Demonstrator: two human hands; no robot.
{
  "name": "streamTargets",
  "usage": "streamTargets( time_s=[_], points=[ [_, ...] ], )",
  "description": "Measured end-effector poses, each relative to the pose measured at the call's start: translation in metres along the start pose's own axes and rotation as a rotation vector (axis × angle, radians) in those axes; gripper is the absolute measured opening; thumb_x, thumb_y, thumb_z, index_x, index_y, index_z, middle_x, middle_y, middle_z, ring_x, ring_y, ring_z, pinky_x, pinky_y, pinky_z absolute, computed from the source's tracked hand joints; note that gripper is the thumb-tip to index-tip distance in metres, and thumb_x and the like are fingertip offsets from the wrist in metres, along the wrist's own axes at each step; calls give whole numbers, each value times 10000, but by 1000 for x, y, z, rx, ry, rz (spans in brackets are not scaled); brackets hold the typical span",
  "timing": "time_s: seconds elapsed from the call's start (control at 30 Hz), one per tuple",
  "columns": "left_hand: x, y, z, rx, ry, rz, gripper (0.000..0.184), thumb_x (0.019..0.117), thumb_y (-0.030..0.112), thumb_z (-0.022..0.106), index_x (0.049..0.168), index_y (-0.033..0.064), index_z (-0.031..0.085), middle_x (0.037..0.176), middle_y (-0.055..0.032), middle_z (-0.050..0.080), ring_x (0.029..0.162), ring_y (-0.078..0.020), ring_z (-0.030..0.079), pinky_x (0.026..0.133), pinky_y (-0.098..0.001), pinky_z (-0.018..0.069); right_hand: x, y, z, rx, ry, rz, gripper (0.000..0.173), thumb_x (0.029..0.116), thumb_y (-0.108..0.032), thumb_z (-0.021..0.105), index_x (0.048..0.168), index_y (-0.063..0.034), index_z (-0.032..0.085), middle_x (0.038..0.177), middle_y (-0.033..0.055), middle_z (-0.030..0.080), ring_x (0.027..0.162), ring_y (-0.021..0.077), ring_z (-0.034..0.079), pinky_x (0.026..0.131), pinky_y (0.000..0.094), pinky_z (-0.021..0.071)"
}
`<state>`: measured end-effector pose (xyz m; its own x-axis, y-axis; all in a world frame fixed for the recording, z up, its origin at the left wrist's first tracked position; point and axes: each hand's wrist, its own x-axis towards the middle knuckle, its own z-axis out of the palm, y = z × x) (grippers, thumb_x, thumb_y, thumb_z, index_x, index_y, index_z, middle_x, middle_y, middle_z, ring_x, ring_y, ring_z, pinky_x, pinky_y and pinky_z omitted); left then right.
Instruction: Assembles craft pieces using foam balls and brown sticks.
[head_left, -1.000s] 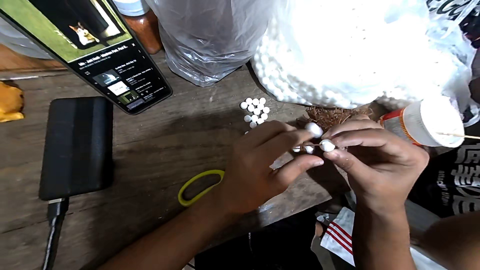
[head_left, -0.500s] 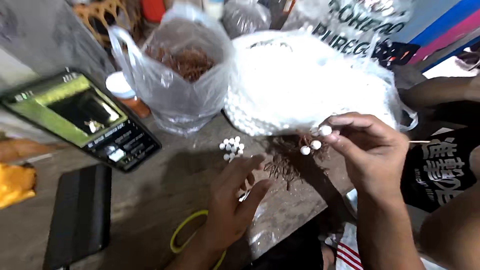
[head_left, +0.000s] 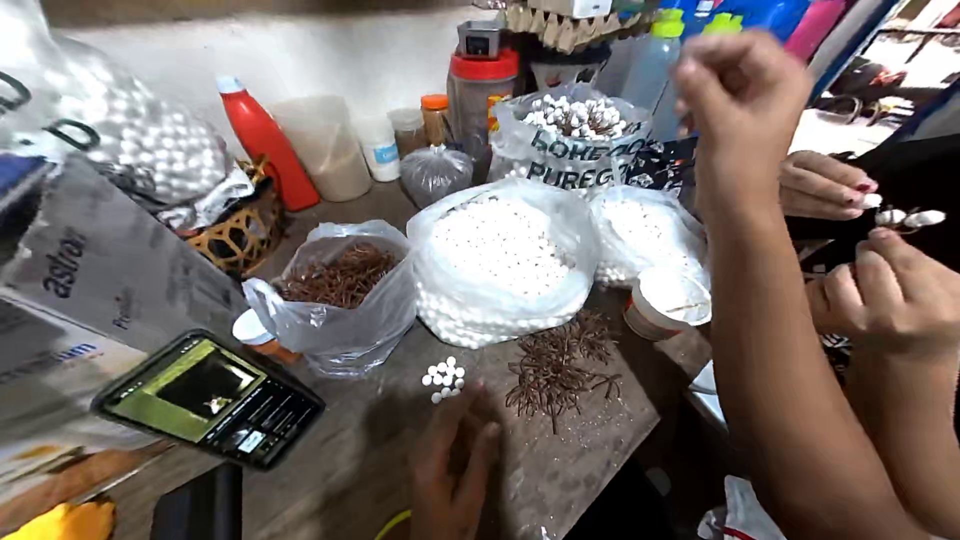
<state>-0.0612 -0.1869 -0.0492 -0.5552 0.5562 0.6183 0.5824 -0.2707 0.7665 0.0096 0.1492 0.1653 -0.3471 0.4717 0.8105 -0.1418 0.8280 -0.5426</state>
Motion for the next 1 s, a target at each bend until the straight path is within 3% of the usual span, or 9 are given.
streamTargets(
  time_s=[0.1,0.23,0.33,0.4,0.57,0.7,0.8,0.9,1.0],
  points=[
    [0,1,0,3,12,17,257,1074,235,546,1259,103,666,1042,-4,708,785,-10,652,673,-170,564,-85,-8,-4,21,-106,11,224,1018,-150,609,1165,9,663,1045,8,679,811,2,615,746,213,544],
    [3,1,0,8,-28,-12,171,1046,159,581,1045,50,712,920,12,706,758,22,650,680,-145,565,-174,2,-8,47,-225,119,159,997,-105,610,1070,-32,731,849,-69,699,681,-40,615,646,156,552],
    [-1,4,0,-21,-47,-54,108,984,127,679,988,30,727,907,25,725,777,37,654,697,-132,560,-227,0,-30,-40,-259,218,247,1051,-179,537,928,-47,707,713,-120,625,586,-94,541,568,113,493],
    [2,4,1,-21,-26,-71,93,940,137,736,915,49,717,840,54,702,729,55,632,655,-109,541,-244,0,-42,-78,-234,225,308,1053,-209,538,822,-64,680,712,-124,640,631,-111,570,607,96,504],
    [1,5,0,43,-20,-74,304,992,234,690,740,103,581,676,80,576,603,58,547,557,-109,468,-256,6,-52,-328,-214,274,242,982,-228,632,944,-26,760,841,15,704,730,-47,613,684,130,506],
    [1,4,-1,50,-44,-40,281,1012,224,664,768,99,602,704,78,612,640,52,590,597,-116,508,-266,4,-52,-369,-251,343,238,965,-262,655,958,-51,766,851,13,700,705,-30,596,646,140,489],
    [1,4,-1,48,-55,-40,264,1013,228,663,779,116,609,715,95,617,656,57,596,609,-114,510,-278,0,-46,-320,-313,342,249,945,-282,685,988,-54,775,932,29,723,788,10,641,718,184,535],
    [2,4,0,53,-63,-33,261,1012,240,664,783,122,620,726,99,631,660,54,608,606,-116,517,-281,5,-43,-380,-370,291,228,968,-180,611,1065,-61,779,1049,77,734,914,115,698,801,301,579],
    [0,3,0,48,-69,-14,246,1012,239,665,796,126,632,749,100,640,674,51,615,611,-115,522,-277,12,-38,-452,-471,287,216,972,-180,621,1089,-102,786,1054,83,691,845,197,680,702,422,575]
  ],
)
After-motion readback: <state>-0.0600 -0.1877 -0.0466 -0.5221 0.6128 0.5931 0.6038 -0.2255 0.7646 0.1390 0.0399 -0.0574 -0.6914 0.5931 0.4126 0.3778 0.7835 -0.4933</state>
